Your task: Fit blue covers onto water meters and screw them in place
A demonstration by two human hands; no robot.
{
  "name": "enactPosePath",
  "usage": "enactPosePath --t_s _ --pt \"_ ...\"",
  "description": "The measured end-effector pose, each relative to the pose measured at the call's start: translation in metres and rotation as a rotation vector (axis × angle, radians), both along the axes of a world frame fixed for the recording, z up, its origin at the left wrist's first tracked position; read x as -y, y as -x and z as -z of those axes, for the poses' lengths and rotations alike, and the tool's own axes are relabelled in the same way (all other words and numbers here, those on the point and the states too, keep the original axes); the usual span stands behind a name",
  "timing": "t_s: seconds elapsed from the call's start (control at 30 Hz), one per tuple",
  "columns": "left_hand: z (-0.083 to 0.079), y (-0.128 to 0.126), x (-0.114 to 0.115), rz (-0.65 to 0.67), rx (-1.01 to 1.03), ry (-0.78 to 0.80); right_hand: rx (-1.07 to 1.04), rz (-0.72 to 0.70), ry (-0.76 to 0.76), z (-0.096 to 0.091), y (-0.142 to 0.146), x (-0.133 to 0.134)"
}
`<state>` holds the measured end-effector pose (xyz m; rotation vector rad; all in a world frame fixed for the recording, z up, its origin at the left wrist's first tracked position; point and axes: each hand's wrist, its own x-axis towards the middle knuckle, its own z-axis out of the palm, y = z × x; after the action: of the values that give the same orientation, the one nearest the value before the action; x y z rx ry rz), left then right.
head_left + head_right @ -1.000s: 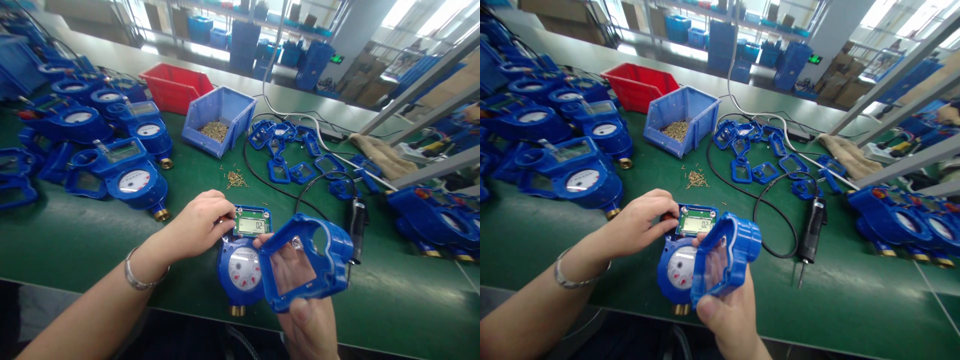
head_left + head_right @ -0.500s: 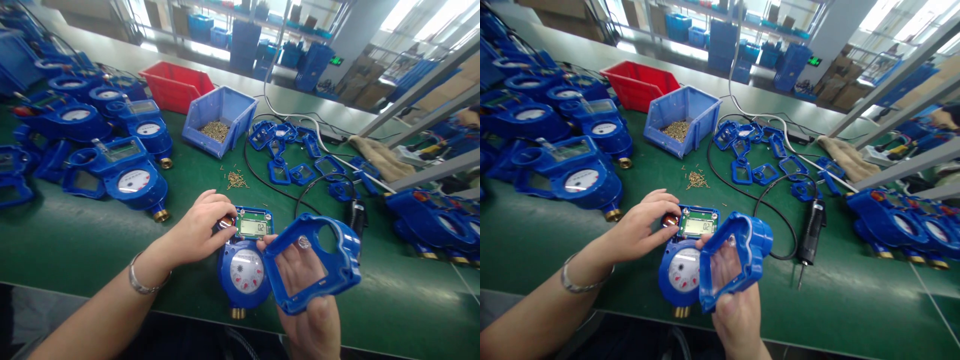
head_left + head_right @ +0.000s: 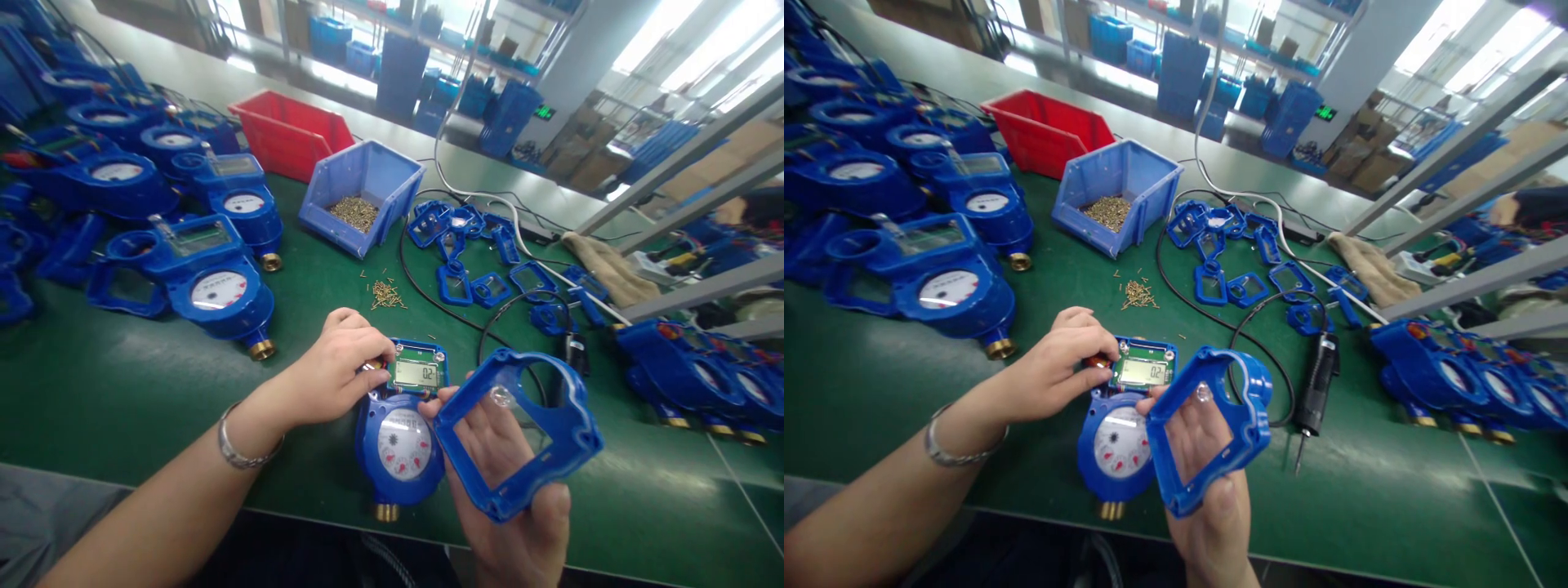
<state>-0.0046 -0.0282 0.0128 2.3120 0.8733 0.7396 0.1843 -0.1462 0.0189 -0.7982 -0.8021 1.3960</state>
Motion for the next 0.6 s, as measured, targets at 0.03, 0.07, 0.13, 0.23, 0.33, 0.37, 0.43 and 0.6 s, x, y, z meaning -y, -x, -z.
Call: enactPosePath --t_s 0.03,0.07,0.13,0.23,0.33,0.37,0.43,0.6 --pt "0.001 0.000 0.000 -0.008 -0.005 0.008 -0.003 0.007 0.011 -0.001 0.001 -0.001" --pt "0.002 0.001 0.001 -0.024 -0.007 0.015 -0.010 0.010 0.019 -0.002 0.001 -0.001" --pt "0.006 0.001 0.003 -0.071 0.004 0.015 -0.026 0.005 0.030 -0.006 0.001 -0.003" --pt "0.012 0.001 0.008 -0.142 0.047 -0.027 0.015 0.028 0.014 -0.016 -0.001 -0.005" --pt "0.018 0.000 0.012 -0.178 0.085 -0.092 0.176 0.135 -0.058 -0.025 -0.010 -0.011" --pt "0.019 0.000 0.013 -0.181 0.099 -0.104 0.238 0.170 -0.091 -0.027 -0.013 -0.015" --pt "0.020 0.000 0.014 -0.167 0.134 -0.111 0.353 0.216 -0.143 -0.027 -0.021 -0.023" --pt "0.022 0.000 0.014 -0.122 0.143 -0.117 0.643 0.104 -0.197 -0.021 -0.032 -0.051"
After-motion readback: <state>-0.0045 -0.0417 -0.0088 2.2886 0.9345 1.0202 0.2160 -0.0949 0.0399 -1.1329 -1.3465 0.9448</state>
